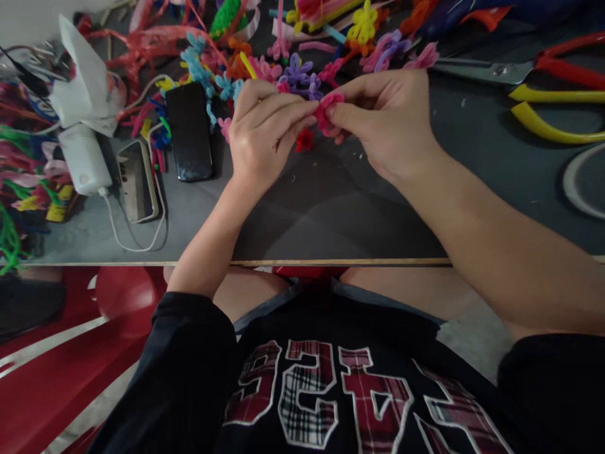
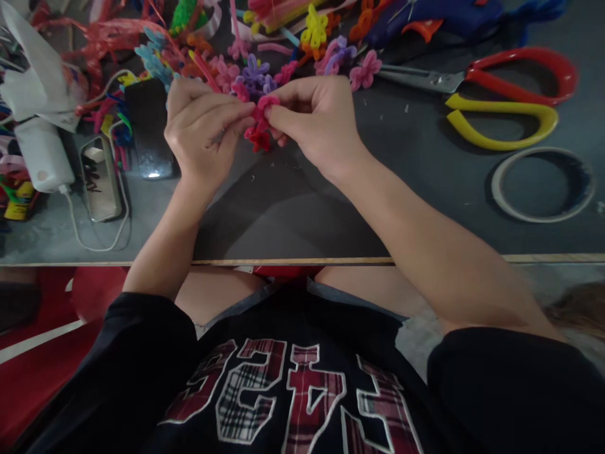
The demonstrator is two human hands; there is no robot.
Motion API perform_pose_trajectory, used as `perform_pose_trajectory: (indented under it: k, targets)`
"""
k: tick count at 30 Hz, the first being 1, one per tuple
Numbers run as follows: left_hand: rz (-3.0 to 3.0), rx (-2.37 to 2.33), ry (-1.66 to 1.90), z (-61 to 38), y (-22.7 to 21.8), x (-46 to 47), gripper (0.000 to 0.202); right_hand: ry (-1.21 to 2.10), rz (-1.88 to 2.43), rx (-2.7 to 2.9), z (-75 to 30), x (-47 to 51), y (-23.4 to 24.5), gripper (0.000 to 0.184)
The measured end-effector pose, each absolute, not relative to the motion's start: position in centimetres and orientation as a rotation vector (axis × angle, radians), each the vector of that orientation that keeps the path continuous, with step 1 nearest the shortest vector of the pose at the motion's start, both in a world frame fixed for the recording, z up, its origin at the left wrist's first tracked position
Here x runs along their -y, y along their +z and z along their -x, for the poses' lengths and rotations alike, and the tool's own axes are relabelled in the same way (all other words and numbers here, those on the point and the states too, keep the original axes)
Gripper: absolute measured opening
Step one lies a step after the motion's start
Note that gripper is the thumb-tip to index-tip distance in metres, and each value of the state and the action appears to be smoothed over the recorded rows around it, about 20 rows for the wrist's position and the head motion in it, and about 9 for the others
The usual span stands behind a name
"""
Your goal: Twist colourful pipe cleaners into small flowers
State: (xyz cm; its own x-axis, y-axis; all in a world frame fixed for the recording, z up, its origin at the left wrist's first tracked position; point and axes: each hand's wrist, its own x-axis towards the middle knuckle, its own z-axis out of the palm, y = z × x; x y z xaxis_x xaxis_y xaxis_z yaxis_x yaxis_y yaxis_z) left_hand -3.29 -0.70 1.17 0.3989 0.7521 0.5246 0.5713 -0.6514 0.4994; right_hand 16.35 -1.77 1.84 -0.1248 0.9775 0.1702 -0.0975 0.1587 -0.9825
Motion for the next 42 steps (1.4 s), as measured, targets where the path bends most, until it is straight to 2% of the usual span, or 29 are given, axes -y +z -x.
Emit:
perform_pose_trajectory:
  k: [6,11,16,26,33,38,42]
  targets:
    - [-2.496,-1.143,1.096,3.0,1.6,0.9,0.063,1.312,0.942,1.301,-16.5,1.8,1.6,0.023]
    - [-2.456,-1.192,1.167,2.6,1.5,1.4,0.049,1.356,0.925,1.226,-15.8,2.4,2.7,0.04]
    - [-2.452,-1.24,1.173,2.2,1.8,2.2,0.037,1.343,0.934,1.193,-15.4,2.6,3.0,0.042]
    - [-2.475,-1.291,1.14,1.7,2.5,2.7,0.042,1.217,0.962,1.285,-15.4,2.3,1.7,0.035]
    - [-2.45,-1.295,1.162,1.5,2.3,2.9,0.043,1.232,0.987,1.255,-15.7,2.2,2.0,0.038]
    - [-2.376,-1.272,1.322,1.3,2.0,2.8,0.037,1.093,0.938,1.36,-16.2,1.8,1.6,0.031]
    - [-2.153,-1.293,1.345,1.1,1.2,2.3,0.049,0.965,0.851,1.439,-16.7,1.7,1.3,0.021]
